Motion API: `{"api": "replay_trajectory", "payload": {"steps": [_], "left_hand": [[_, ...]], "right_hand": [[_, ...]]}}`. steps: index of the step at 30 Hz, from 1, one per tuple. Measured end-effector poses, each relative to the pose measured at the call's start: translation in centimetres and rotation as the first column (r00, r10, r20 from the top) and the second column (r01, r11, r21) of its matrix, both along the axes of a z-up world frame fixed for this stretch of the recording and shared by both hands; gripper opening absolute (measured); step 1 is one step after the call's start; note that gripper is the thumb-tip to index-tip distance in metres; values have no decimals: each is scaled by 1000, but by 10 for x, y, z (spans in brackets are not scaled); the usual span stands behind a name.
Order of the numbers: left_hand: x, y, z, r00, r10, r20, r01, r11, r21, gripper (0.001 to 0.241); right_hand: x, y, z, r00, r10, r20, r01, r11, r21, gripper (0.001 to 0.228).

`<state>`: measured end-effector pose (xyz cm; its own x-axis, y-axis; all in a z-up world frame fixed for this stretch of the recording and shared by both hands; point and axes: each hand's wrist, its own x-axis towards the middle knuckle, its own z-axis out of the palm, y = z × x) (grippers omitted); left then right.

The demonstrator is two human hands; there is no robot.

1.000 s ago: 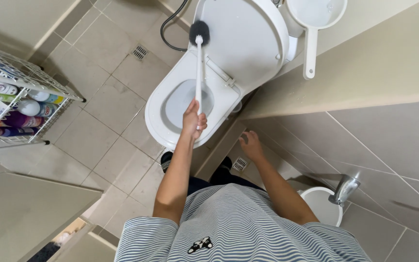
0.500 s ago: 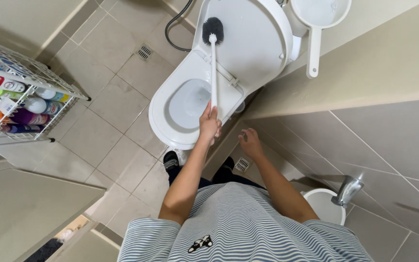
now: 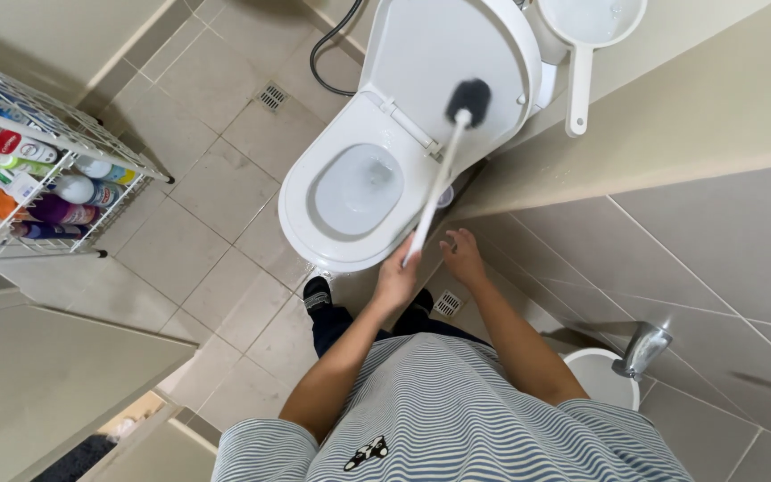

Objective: Scrubbing the inside of a toilet bowl using a toilet brush.

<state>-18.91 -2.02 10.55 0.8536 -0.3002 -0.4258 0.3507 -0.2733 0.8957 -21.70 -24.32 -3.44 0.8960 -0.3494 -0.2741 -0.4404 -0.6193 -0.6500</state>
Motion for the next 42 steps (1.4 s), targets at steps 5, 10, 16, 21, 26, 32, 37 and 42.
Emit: {"api": "replay_trajectory", "payload": {"steps": [5, 10, 16, 21, 26, 32, 37, 42], "left_hand": [[59, -5, 41, 972, 234, -26, -232, 937, -262, 52], [52, -9, 83, 970, 231, -76, -243, 922, -300, 55], [-21, -3, 19, 959, 74, 275, 2, 964, -265, 54], [2, 17, 67, 985, -25, 170, 45, 992, -118, 54], [59, 19, 43, 982, 143, 122, -111, 966, -235, 53], [66, -6, 38, 972, 231, -35, -231, 921, -315, 55], [5, -3, -1, 962, 131, 241, -78, 973, -216, 55], [-22, 0, -13, 983, -7, 185, 32, 991, -132, 50]], "right_hand": [[0, -4, 0, 965, 92, 245, -69, 992, -101, 46], [5, -1, 21, 972, -15, 233, -6, 996, 91, 52], [2, -4, -3, 974, 8, 228, -29, 996, 88, 51], [-4, 12, 6, 994, 3, 107, -8, 999, 46, 51], [-18, 4, -2, 995, 5, 99, -8, 1000, 25, 51], [-36, -18, -21, 990, 4, 141, 2, 999, -40, 50], [-42, -26, -25, 985, 85, 147, -60, 985, -164, 50], [-39, -17, -12, 1000, 8, -15, -10, 996, -88, 52]]}}
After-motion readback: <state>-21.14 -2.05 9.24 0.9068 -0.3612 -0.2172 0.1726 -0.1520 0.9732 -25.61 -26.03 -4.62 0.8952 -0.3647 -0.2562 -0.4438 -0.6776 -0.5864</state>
